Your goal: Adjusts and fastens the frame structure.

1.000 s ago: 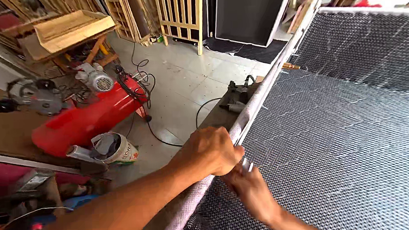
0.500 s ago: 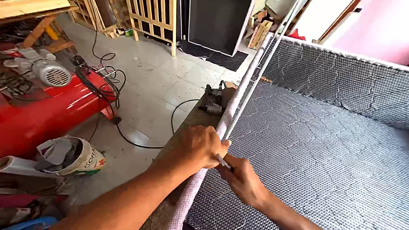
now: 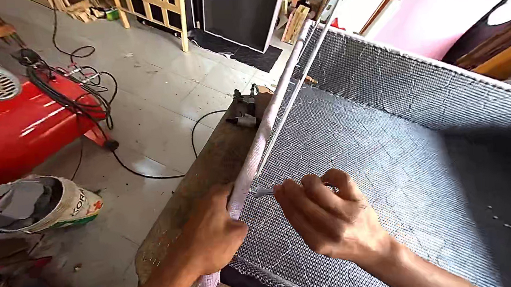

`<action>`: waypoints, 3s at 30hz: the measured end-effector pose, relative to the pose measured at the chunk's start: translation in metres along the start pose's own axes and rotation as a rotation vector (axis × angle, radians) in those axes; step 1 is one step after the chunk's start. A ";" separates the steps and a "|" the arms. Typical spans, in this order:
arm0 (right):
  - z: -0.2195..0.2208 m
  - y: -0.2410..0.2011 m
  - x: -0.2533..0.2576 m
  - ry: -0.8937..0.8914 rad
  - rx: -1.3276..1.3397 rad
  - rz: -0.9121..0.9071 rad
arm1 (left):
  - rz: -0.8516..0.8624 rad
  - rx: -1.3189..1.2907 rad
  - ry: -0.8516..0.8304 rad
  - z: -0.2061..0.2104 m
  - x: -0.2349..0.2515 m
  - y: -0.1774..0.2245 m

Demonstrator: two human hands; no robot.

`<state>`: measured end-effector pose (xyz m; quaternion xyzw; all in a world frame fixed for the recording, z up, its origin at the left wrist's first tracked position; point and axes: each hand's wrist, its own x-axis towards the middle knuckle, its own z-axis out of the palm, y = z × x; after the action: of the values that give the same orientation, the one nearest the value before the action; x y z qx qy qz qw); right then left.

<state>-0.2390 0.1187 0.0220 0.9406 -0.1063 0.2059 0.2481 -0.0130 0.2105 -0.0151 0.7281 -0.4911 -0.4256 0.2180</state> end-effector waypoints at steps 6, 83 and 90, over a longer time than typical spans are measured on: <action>-0.003 -0.010 0.021 -0.029 -0.018 -0.068 | 0.017 -0.007 0.091 0.004 0.002 -0.004; -0.007 0.008 0.025 -0.024 0.771 0.667 | 0.202 -0.070 0.083 0.002 0.015 -0.010; 0.066 0.068 -0.010 -0.301 1.343 0.990 | 0.259 -0.009 0.122 -0.001 0.016 -0.010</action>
<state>-0.2466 0.0282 -0.0063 0.7507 -0.3928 0.1830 -0.4987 -0.0046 0.2003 -0.0278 0.6820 -0.5651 -0.3511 0.3037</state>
